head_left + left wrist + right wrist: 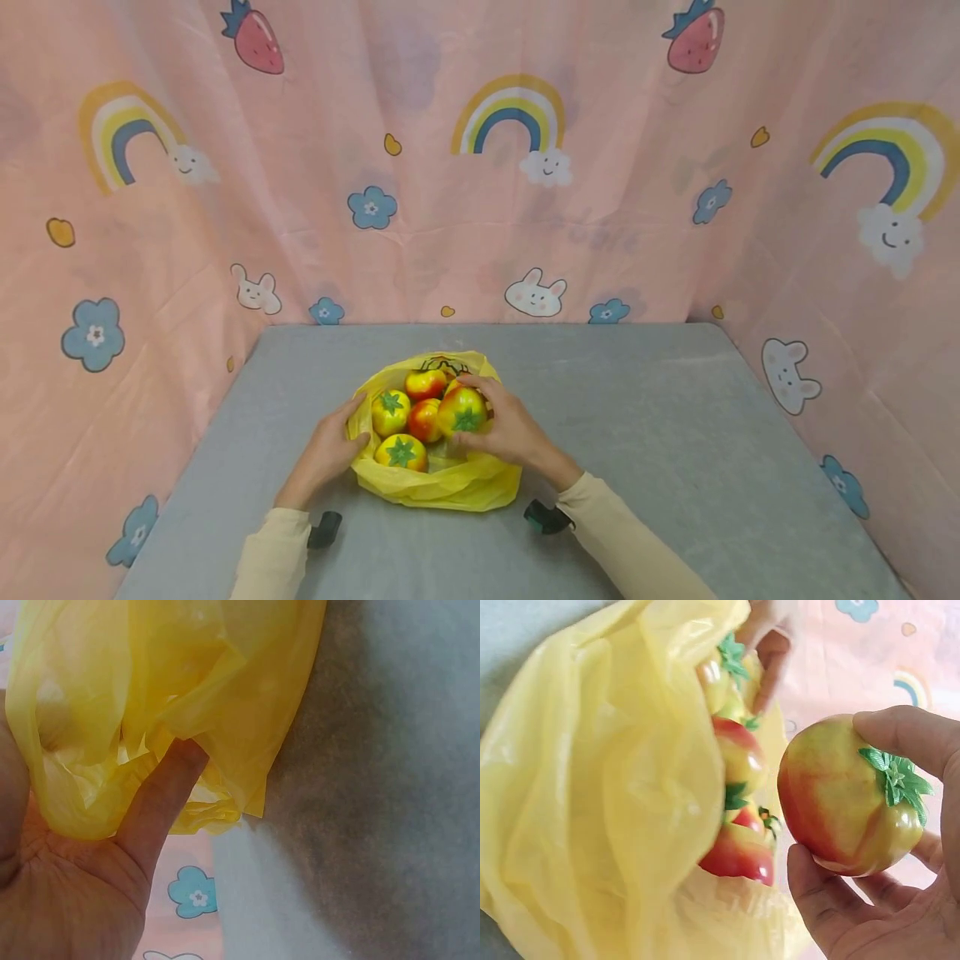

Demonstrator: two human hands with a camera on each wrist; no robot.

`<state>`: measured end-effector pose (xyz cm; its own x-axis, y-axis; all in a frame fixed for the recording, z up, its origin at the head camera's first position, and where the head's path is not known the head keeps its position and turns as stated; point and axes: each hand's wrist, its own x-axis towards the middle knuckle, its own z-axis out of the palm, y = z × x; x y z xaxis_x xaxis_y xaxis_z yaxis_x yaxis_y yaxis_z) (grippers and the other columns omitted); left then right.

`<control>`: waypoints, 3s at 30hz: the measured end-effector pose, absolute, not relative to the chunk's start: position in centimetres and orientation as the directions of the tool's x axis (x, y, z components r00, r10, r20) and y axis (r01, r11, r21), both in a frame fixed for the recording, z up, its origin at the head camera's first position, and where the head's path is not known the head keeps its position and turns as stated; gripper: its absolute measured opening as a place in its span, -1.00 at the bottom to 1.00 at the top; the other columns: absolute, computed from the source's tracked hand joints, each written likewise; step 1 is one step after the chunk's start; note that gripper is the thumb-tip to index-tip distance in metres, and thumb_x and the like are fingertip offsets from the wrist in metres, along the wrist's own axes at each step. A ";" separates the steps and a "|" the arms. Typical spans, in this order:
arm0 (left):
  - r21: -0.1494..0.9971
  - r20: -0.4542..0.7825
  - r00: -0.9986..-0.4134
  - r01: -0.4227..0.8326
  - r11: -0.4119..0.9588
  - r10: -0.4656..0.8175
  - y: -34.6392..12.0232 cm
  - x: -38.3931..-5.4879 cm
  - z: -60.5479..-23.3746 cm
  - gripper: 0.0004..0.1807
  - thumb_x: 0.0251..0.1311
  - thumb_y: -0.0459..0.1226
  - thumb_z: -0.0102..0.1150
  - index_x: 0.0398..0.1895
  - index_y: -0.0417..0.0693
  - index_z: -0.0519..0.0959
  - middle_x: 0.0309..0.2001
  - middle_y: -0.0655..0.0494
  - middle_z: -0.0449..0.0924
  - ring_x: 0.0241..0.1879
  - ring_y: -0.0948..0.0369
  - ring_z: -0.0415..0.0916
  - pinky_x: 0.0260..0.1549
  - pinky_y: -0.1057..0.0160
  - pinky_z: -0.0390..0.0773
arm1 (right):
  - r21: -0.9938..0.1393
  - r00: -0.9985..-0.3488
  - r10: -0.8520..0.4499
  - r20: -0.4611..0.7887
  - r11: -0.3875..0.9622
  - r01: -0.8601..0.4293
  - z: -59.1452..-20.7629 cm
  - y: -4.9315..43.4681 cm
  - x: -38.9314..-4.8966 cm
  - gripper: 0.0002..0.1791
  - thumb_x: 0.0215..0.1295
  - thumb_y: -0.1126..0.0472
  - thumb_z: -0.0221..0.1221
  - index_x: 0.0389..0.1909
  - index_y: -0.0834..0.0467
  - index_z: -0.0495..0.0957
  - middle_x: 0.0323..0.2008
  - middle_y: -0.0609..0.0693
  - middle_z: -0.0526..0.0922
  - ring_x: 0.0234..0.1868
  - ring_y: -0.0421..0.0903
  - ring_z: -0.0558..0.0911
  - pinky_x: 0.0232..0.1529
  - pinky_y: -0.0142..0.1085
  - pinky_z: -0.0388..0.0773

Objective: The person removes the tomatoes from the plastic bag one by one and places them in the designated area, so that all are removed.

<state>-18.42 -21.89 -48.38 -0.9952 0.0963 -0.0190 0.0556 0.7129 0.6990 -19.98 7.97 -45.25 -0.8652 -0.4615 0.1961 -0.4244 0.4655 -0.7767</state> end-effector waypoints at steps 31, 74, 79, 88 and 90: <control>0.714 -0.013 -0.994 0.067 0.697 0.109 -22.1 -18.2 -48.3 -0.26 0.23 -0.39 0.10 0.49 -0.25 0.14 0.44 -0.36 0.18 0.45 -0.26 0.12 0.44 -0.20 0.14 | -0.834 -0.923 -0.289 0.253 0.419 -0.360 -43.3 11.1 -22.0 -0.26 0.09 0.08 0.43 0.30 0.12 0.40 0.13 0.09 0.57 0.04 0.07 0.57 0.01 -0.07 0.65; 0.710 -0.042 -0.994 0.041 0.703 0.100 -22.1 -18.3 -48.6 -0.24 0.24 -0.35 0.12 0.51 -0.21 0.12 0.46 -0.34 0.16 0.45 -0.26 0.10 0.43 -0.22 0.15 | -0.888 -0.987 0.044 0.153 0.444 -0.118 -47.0 17.5 -27.8 -0.23 0.14 -0.09 0.37 0.35 0.05 0.34 0.20 0.13 0.48 0.16 0.13 0.48 0.16 -0.02 0.55; 0.709 -0.035 -0.994 0.046 0.703 0.100 -22.2 -18.3 -48.6 -0.24 0.23 -0.36 0.12 0.51 -0.21 0.13 0.46 -0.34 0.16 0.45 -0.26 0.11 0.43 -0.21 0.15 | -0.891 -0.989 0.089 0.116 0.450 -0.064 -47.6 17.9 -28.4 -0.18 0.15 -0.12 0.35 0.39 0.05 0.31 0.27 0.13 0.44 0.17 0.13 0.49 0.07 -0.07 0.59; 0.710 -0.029 -0.994 0.051 0.702 0.101 -22.3 -18.2 -48.7 -0.25 0.24 -0.37 0.11 0.51 -0.21 0.13 0.46 -0.32 0.17 0.45 -0.24 0.11 0.43 -0.20 0.15 | -0.902 -0.984 0.153 0.086 0.431 -0.012 -49.6 18.6 -29.1 -0.17 0.16 -0.13 0.34 0.41 0.06 0.29 0.24 0.15 0.42 0.09 0.10 0.49 0.05 -0.12 0.56; 0.709 -0.032 -0.995 0.047 0.703 0.098 -22.3 -18.2 -48.7 -0.25 0.24 -0.37 0.11 0.51 -0.20 0.13 0.46 -0.32 0.17 0.45 -0.24 0.12 0.43 -0.20 0.15 | -0.905 -0.984 0.160 0.078 0.425 -0.002 -50.0 18.9 -29.2 -0.16 0.16 -0.14 0.34 0.42 0.05 0.29 0.25 0.16 0.42 0.08 0.11 0.50 0.07 -0.11 0.55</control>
<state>-18.18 -22.30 -48.69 -0.9947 0.0980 -0.0320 0.0465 0.7033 0.7094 -29.22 18.88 -50.00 -0.9840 0.1604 0.0778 -0.0024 0.4248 -0.9053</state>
